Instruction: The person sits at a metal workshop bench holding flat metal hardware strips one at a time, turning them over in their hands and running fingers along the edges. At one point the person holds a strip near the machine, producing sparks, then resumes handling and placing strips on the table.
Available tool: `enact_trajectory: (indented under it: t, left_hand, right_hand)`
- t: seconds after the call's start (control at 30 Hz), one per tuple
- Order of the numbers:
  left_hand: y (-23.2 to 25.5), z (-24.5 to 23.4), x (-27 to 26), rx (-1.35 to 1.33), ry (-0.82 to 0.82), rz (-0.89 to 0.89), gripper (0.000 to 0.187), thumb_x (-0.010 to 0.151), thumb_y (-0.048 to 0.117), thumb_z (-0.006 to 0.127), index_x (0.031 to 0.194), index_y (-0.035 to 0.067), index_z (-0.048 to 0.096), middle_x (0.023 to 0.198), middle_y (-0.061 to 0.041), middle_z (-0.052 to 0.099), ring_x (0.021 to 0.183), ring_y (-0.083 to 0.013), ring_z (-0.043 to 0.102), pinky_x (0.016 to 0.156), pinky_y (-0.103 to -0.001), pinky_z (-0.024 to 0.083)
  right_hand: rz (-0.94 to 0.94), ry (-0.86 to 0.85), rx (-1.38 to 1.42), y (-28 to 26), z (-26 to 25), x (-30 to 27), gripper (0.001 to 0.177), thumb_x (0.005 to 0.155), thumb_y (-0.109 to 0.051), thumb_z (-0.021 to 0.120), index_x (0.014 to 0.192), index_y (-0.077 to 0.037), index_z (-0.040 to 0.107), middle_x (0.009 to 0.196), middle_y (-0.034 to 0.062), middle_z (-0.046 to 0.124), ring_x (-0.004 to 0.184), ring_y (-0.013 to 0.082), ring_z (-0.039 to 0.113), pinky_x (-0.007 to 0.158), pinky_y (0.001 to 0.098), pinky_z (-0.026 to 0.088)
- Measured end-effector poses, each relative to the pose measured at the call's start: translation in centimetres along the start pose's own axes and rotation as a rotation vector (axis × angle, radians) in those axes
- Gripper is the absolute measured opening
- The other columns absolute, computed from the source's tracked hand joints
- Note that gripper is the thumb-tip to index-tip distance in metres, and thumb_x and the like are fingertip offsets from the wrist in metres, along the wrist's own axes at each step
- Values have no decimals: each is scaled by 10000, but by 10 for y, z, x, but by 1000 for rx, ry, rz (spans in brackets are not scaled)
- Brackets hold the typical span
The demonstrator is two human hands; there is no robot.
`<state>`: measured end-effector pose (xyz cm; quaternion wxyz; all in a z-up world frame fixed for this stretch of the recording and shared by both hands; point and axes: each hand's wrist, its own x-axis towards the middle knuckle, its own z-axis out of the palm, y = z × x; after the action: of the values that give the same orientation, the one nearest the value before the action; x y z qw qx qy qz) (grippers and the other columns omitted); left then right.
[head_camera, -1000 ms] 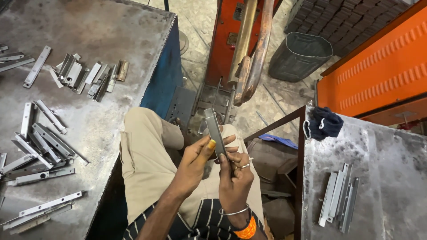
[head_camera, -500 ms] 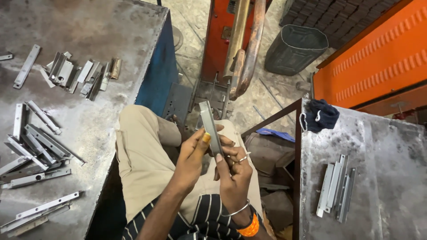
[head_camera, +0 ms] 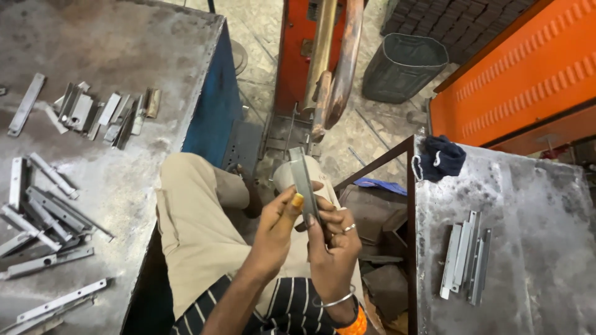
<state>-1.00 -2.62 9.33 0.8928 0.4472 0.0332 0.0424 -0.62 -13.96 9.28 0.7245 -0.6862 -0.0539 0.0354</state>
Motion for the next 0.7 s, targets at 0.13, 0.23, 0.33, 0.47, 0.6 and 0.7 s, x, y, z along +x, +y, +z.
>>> enact_trajectory:
  t: [0.13, 0.23, 0.33, 0.47, 0.6, 0.7]
  left_hand:
    - [8, 19, 19, 48, -27, -34, 479, 1096, 320, 453, 1385, -43, 571, 1050, -85, 734, 901, -108, 682, 678, -199, 446]
    - [10, 23, 36, 30, -21, -48, 465, 1093, 314, 464, 1365, -40, 591, 1035, -77, 733, 864, -82, 647, 665, -200, 434]
    - [13, 24, 46, 5, -4, -59, 473, 1087, 330, 477, 1359, -37, 601, 1017, -77, 728, 853, -79, 632, 666, -211, 436]
    - [17, 25, 44, 17, 14, -57, 518, 1079, 371, 479, 1375, -39, 591, 1032, -78, 732, 918, -91, 665, 724, -222, 460]
    - [21, 27, 44, 6, 13, -97, 534, 1056, 394, 477, 1377, -24, 566, 1021, -80, 733, 927, -126, 715, 675, -224, 427]
    - [22, 25, 42, 32, 2, -83, 578, 1070, 433, 458, 1377, -40, 581, 1023, -99, 744, 923, -143, 722, 687, -217, 431]
  right_hand:
    - [-27, 119, -38, -18, -8, 14, 108, 961, 19, 652, 1002, 8, 553, 776, 65, 701, 522, 13, 525, 427, 186, 354]
    - [-6, 124, -44, -36, -5, 30, 95, 958, 15, 647, 991, 0, 559, 746, 71, 710, 467, 11, 505, 390, 186, 339]
    - [-4, 102, -10, -47, -3, 41, 95, 953, 12, 641, 1009, -8, 567, 773, 76, 731, 461, 4, 492, 386, 182, 329]
    - [-5, 103, -35, -37, -4, 39, 104, 951, 22, 649, 1019, -5, 576, 803, 92, 743, 487, 6, 508, 404, 185, 337]
    - [1, 110, -23, -38, -4, 40, 106, 959, 22, 654, 977, 1, 551, 784, 103, 747, 476, 14, 503, 400, 190, 337]
    - [38, 106, -14, -42, -5, 34, 103, 955, 16, 659, 971, 13, 558, 776, 104, 749, 466, 22, 497, 389, 202, 345]
